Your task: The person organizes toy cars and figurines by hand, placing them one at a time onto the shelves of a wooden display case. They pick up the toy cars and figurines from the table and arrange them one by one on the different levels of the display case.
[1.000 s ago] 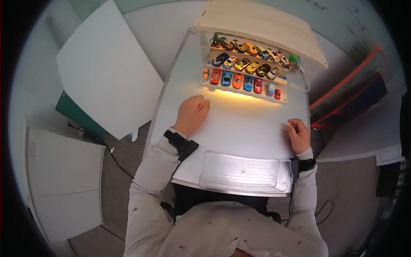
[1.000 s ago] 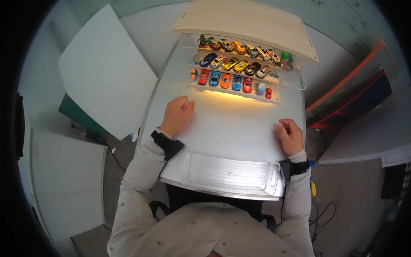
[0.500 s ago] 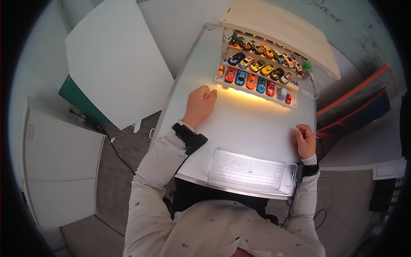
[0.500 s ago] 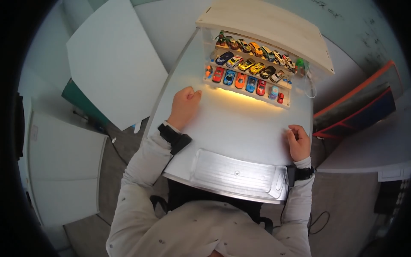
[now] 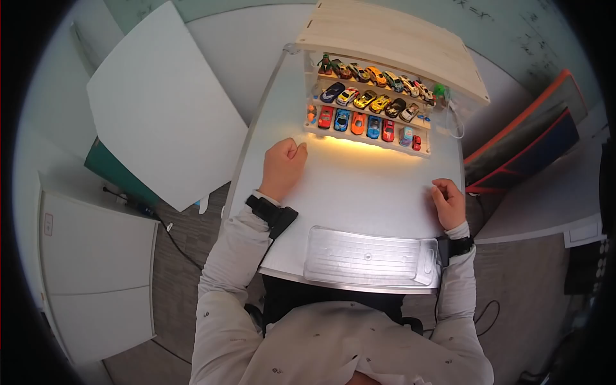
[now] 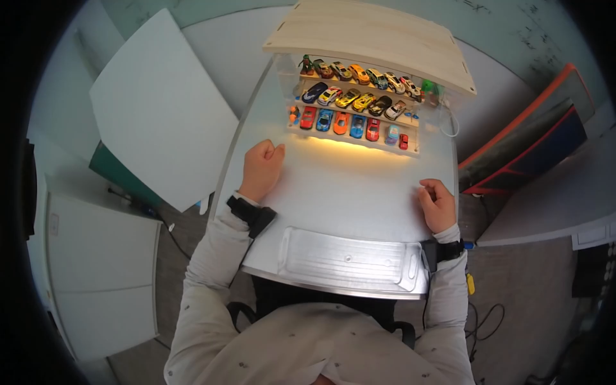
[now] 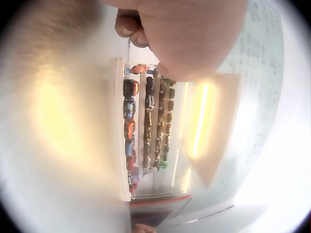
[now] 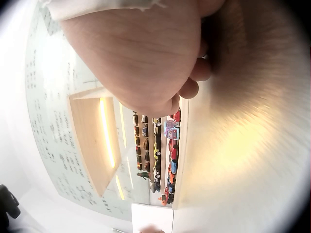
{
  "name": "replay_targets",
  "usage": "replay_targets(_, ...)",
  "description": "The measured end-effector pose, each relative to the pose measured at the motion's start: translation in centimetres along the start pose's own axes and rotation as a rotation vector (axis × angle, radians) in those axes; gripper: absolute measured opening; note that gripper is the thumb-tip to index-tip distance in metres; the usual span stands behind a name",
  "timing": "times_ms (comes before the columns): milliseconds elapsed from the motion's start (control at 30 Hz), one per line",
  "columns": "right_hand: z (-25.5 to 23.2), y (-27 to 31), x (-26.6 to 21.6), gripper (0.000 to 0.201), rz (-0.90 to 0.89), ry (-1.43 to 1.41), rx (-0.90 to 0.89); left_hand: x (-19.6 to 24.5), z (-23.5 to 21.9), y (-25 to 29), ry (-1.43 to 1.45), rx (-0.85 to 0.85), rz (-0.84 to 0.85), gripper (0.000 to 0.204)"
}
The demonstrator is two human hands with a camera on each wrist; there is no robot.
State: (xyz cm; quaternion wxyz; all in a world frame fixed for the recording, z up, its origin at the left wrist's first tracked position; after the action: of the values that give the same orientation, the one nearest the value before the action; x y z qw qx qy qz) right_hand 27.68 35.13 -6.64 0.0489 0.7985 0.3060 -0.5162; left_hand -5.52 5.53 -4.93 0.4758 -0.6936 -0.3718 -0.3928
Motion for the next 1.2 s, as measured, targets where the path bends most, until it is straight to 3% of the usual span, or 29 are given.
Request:
replay_targets(533,0.0,0.1,-0.6,0.018,0.0,-0.006,-0.009,1.1,0.3,0.5,-0.087,-0.034,0.133,0.044)
replay_targets(733,-0.2,-0.1,1.0,0.018,0.056,-0.108,0.025,1.3,0.5,0.6,-0.036,-0.058,0.045,0.044)
replay_targets(833,-0.2,0.1,0.7,0.019,0.074,-0.129,0.039,1.7,0.6,0.8,-0.05,-0.044,0.121,0.042)
replay_targets(967,-0.5,0.4,0.3,0.02,0.112,-0.163,0.081,1.6,0.8,0.8,-0.053,-0.043,0.145,0.042)
replay_targets(1067,-0.7,0.2,0.6,0.019,0.034,-0.134,0.125,1.6,0.8,0.9,-0.073,-0.047,0.144,0.042)
replay_targets(1200,-2.2,0.3,1.6,0.018,0.026,-0.176,0.277,1.8,0.9,1.0,-0.127,-0.058,0.143,0.044)
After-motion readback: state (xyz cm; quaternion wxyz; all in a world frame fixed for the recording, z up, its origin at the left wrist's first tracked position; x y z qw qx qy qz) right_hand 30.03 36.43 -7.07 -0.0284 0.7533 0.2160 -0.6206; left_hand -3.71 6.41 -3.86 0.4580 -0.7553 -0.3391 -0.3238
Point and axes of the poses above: each hand's wrist, its own y-axis away from the middle knuckle, its own z-axis out of the palm, x = y × z, the point moved 9 cm from there along -y, towards the middle knuckle, and after that the axes turned 14 degrees about x, right-handed, at the moved point
